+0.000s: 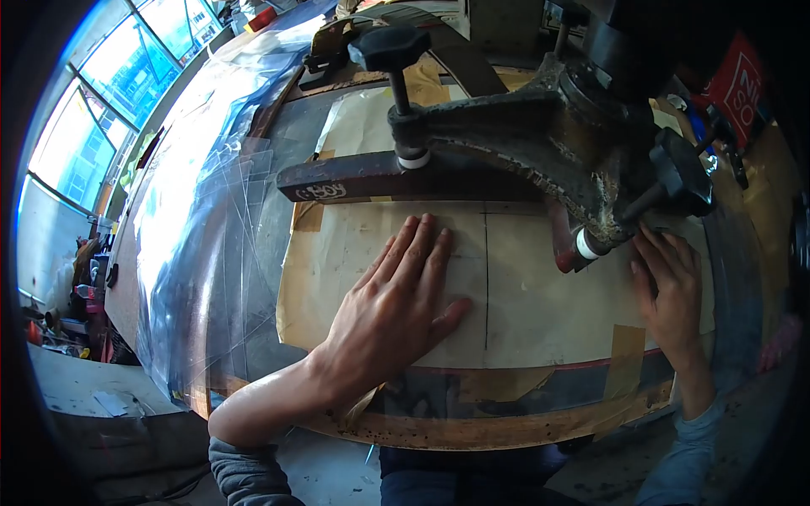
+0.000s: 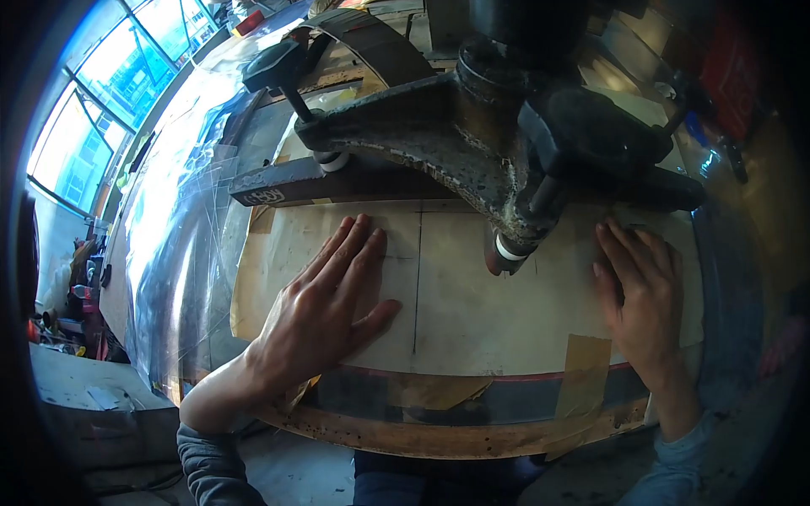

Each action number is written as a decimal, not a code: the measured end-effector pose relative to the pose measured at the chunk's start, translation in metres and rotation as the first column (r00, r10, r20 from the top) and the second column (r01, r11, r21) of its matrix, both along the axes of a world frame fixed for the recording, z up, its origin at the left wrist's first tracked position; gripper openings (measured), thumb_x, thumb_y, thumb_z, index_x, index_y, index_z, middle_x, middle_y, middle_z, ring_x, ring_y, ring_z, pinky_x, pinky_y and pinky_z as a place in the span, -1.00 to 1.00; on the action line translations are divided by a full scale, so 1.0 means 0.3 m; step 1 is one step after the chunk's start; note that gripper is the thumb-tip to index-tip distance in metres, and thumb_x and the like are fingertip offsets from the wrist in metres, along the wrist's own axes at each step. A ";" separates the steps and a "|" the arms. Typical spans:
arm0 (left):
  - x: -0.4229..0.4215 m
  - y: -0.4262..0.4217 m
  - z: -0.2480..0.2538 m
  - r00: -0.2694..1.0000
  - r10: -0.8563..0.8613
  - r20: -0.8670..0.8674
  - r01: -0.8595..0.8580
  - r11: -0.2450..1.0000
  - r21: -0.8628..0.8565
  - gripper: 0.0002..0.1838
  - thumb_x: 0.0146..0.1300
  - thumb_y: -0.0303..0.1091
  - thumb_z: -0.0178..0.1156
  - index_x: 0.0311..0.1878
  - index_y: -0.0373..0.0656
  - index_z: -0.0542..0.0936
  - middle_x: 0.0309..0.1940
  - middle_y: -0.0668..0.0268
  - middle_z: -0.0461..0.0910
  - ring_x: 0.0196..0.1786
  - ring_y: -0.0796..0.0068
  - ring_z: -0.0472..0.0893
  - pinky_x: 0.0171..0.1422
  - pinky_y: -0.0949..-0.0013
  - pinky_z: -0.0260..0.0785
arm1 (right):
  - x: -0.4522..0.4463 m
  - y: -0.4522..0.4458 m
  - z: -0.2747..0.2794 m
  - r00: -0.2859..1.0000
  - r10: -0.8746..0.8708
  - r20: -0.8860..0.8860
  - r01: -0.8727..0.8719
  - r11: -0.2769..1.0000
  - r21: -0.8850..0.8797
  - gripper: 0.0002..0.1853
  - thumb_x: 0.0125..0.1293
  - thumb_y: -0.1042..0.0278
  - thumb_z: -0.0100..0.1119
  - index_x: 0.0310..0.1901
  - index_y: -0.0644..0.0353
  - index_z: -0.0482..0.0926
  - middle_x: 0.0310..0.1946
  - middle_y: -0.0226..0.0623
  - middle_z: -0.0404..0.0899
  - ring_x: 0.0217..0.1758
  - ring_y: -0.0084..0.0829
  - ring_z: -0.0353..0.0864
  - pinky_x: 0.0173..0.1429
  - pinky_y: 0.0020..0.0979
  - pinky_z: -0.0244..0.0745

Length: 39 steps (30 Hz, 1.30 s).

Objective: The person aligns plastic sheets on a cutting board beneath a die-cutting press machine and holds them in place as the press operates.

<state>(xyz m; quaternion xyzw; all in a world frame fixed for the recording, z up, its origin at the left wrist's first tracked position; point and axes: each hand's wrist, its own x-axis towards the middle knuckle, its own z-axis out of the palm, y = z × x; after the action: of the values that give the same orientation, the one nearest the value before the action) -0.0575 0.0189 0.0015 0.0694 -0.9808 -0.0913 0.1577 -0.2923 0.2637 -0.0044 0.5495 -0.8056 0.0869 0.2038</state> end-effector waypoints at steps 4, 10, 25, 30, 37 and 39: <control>-0.002 -0.004 0.001 1.000 -0.004 0.003 0.004 1.000 0.006 -0.31 0.22 -0.18 0.31 0.28 -0.48 0.36 0.30 -0.26 0.32 0.39 -0.16 0.33 0.39 0.05 0.33 | -0.001 0.002 0.002 1.000 0.003 0.010 -0.003 1.000 0.005 -0.54 0.19 0.48 0.26 0.16 0.25 0.55 0.13 -0.20 0.58 0.16 -0.17 0.49 0.22 -0.17 0.32; -0.001 -0.005 0.003 1.000 0.003 0.028 -0.002 1.000 -0.006 -0.30 0.24 -0.16 0.29 0.29 -0.48 0.35 0.32 -0.27 0.29 0.40 -0.16 0.31 0.40 0.06 0.33 | 0.004 -0.001 0.011 1.000 0.006 0.026 -0.006 1.000 0.004 -0.53 0.16 0.48 0.27 0.15 0.29 0.54 0.11 -0.17 0.58 0.14 -0.15 0.50 0.22 -0.17 0.32; 0.014 -0.014 -0.017 1.000 -0.020 0.005 0.020 0.998 -0.060 -0.32 0.36 -0.06 0.15 0.34 -0.42 0.30 0.36 -0.21 0.27 0.42 -0.11 0.29 0.44 0.09 0.28 | 0.020 -0.008 -0.007 0.997 0.045 -0.060 -0.055 0.982 -0.181 -0.75 0.15 0.43 0.30 -0.12 0.27 0.65 -0.12 -0.20 0.61 -0.03 -0.22 0.55 0.08 -0.21 0.44; 0.012 -0.009 -0.016 0.999 0.021 0.028 -0.019 0.998 -0.062 -0.34 0.37 -0.05 0.12 0.36 -0.35 0.31 0.39 -0.13 0.25 0.43 -0.03 0.28 0.44 0.10 0.28 | 0.009 0.000 -0.028 0.982 0.178 -0.058 -0.186 0.959 -0.215 -0.89 0.15 0.45 0.29 -0.30 0.25 0.62 -0.31 -0.25 0.55 -0.17 -0.25 0.57 -0.04 -0.27 0.53; 0.014 -0.008 -0.028 0.998 0.055 0.014 -0.054 0.998 -0.037 -0.37 0.35 -0.07 0.13 0.33 -0.31 0.36 0.39 -0.06 0.27 0.43 0.05 0.29 0.43 0.11 0.30 | 0.105 0.056 0.004 0.992 0.119 -0.036 -0.121 0.991 -0.059 -0.76 0.26 0.27 0.22 -0.20 0.30 0.61 -0.18 -0.19 0.63 -0.07 -0.26 0.59 0.04 -0.26 0.51; 0.011 -0.010 -0.035 0.997 0.074 0.008 -0.074 0.997 -0.009 -0.39 0.35 -0.06 0.13 0.33 -0.28 0.37 0.39 -0.03 0.28 0.43 0.05 0.30 0.41 0.10 0.31 | 0.121 0.070 -0.020 0.992 0.108 -0.057 -0.114 0.987 -0.115 -0.74 0.28 0.27 0.21 -0.14 0.30 0.59 -0.14 -0.17 0.63 -0.04 -0.25 0.58 0.04 -0.25 0.50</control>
<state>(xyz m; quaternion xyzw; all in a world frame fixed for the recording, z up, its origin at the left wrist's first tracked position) -0.0543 0.0159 -0.0090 0.1054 -0.9786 -0.0806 0.1570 -0.2559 0.2848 -0.0105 0.5827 -0.7616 0.1314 0.2511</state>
